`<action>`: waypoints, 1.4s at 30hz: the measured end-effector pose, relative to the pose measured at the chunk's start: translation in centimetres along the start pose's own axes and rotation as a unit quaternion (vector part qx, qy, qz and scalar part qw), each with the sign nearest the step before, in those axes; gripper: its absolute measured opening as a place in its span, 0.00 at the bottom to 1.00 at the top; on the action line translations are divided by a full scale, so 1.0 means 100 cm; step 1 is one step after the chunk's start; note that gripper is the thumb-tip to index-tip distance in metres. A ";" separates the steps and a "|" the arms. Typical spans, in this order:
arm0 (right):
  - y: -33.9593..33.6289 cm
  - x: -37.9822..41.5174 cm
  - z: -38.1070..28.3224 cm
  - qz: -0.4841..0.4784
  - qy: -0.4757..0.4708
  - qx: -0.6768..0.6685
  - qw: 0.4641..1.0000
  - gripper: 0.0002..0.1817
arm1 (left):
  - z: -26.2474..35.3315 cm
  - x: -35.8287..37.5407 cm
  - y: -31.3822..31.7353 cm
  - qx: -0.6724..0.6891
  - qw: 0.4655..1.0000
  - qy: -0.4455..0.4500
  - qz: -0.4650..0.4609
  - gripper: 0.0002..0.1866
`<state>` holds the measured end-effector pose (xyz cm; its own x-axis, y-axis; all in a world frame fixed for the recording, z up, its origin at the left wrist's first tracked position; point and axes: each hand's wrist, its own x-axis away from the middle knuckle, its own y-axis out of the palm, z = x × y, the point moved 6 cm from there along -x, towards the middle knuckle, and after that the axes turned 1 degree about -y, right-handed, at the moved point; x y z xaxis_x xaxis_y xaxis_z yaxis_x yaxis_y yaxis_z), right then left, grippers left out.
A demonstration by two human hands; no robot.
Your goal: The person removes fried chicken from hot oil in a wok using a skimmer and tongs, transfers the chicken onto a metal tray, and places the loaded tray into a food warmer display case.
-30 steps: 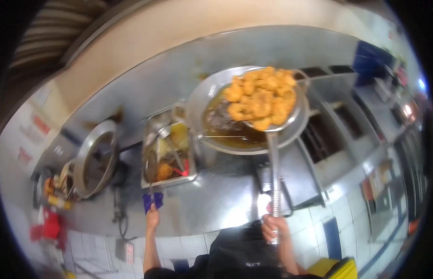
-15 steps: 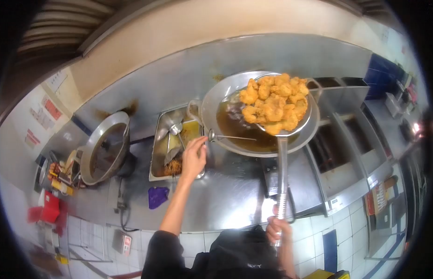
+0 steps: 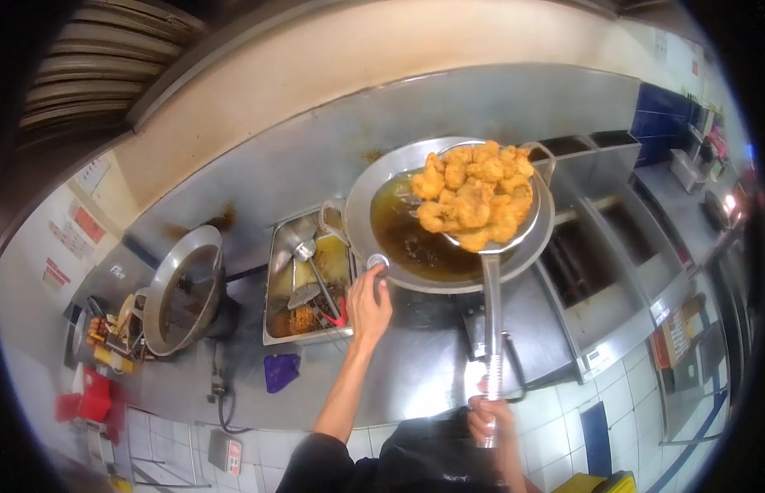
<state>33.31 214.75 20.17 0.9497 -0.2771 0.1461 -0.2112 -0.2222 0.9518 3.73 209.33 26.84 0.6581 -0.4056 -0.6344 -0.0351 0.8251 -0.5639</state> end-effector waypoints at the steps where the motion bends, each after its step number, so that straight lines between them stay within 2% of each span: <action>1: -0.001 0.004 0.002 0.006 0.003 0.000 1.000 0.15 | 0.000 0.007 -0.003 0.000 1.000 -0.006 -0.003 0.13; 5: -0.001 -0.001 -0.001 -0.023 0.009 -0.014 1.000 0.15 | 0.029 0.029 -0.026 0.035 0.999 0.003 0.032 0.09; 6: -0.001 0.000 -0.001 -0.038 0.015 -0.023 0.999 0.15 | 0.032 0.047 -0.025 0.072 0.997 -0.034 0.017 0.08; 9: 0.001 0.008 -0.004 -0.020 0.032 -0.001 0.999 0.15 | 0.033 0.115 0.003 0.192 0.967 -0.150 -0.081 0.07; 11: 0.006 0.016 -0.006 -0.014 0.035 0.013 0.999 0.16 | 0.042 0.148 0.019 0.214 0.948 -0.180 -0.151 0.08; 12: 0.006 0.023 -0.004 -0.023 0.040 0.008 0.999 0.16 | 0.050 0.151 0.020 0.215 0.949 -0.175 -0.147 0.08; 14: 0.009 0.020 -0.010 -0.036 0.051 0.010 0.998 0.16 | 0.066 0.159 0.034 0.265 0.911 -0.221 -0.224 0.09; 16: 0.002 0.021 -0.008 -0.005 0.060 0.044 0.997 0.16 | 0.076 0.154 0.043 0.274 0.905 -0.225 -0.237 0.10; 18: -0.006 0.023 -0.008 -0.015 0.054 0.021 0.998 0.16 | 0.086 0.167 0.047 0.284 0.896 -0.233 -0.248 0.10; 21: 0.005 0.021 -0.016 -0.048 0.052 0.002 0.998 0.14 | 0.096 0.171 0.071 0.389 0.850 -0.210 -0.288 0.13; 22: 0.005 0.020 -0.015 -0.049 0.055 0.006 0.997 0.14 | 0.101 0.167 0.074 0.390 0.851 -0.210 -0.283 0.13; 24: 0.002 0.018 -0.012 -0.061 0.057 -0.027 0.996 0.13 | 0.114 0.176 0.093 0.508 0.719 -0.294 -0.372 0.16; 25: -0.004 0.018 -0.010 -0.054 0.055 -0.026 0.997 0.13 | 0.130 0.179 0.097 0.594 0.604 -0.395 -0.355 0.19; 26: -0.004 0.019 -0.007 -0.059 0.071 -0.020 0.996 0.13 | 0.136 0.177 0.099 0.597 0.610 -0.397 -0.338 0.19; 28: -0.004 0.020 -0.009 -0.011 0.050 0.019 0.999 0.12 | 0.158 0.172 0.101 0.660 0.538 -0.341 -0.398 0.19; 29: -0.007 0.023 -0.011 0.011 0.035 0.024 0.999 0.11 | 0.159 0.174 0.100 0.628 0.560 -0.354 -0.409 0.19; 30: -0.003 0.027 -0.006 0.004 0.064 0.033 0.997 0.11 | 0.161 0.177 0.098 0.595 0.578 -0.371 -0.417 0.18; 31: -0.001 0.027 -0.009 0.018 0.052 0.042 0.998 0.12 | 0.168 0.171 0.094 0.638 0.541 -0.373 -0.402 0.16; 32: 0.000 0.025 -0.011 0.034 0.034 0.049 0.998 0.12 | 0.169 0.168 0.092 0.660 0.535 -0.348 -0.397 0.16; 35: 0.009 0.020 0.001 0.033 0.057 0.066 0.996 0.13 | 0.162 0.158 0.076 0.667 0.534 -0.339 -0.393 0.18; 37: 0.022 0.010 0.007 0.045 0.067 0.080 0.994 0.13 | 0.153 0.143 0.062 0.671 0.555 -0.306 -0.385 0.18; 38: 0.035 0.002 0.012 0.020 0.074 0.103 0.992 0.13 | 0.147 0.132 0.052 0.675 0.550 -0.308 -0.383 0.18; 42: 0.104 -0.041 0.052 -0.024 0.101 0.148 0.983 0.14 | 0.100 0.083 -0.012 0.652 0.620 -0.289 -0.328 0.19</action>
<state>25.99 208.72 28.05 0.9805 -0.0750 0.1818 -0.1946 -0.5019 0.8427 16.81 208.90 27.52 0.3819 -0.9241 0.0128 0.7719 0.3266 0.5454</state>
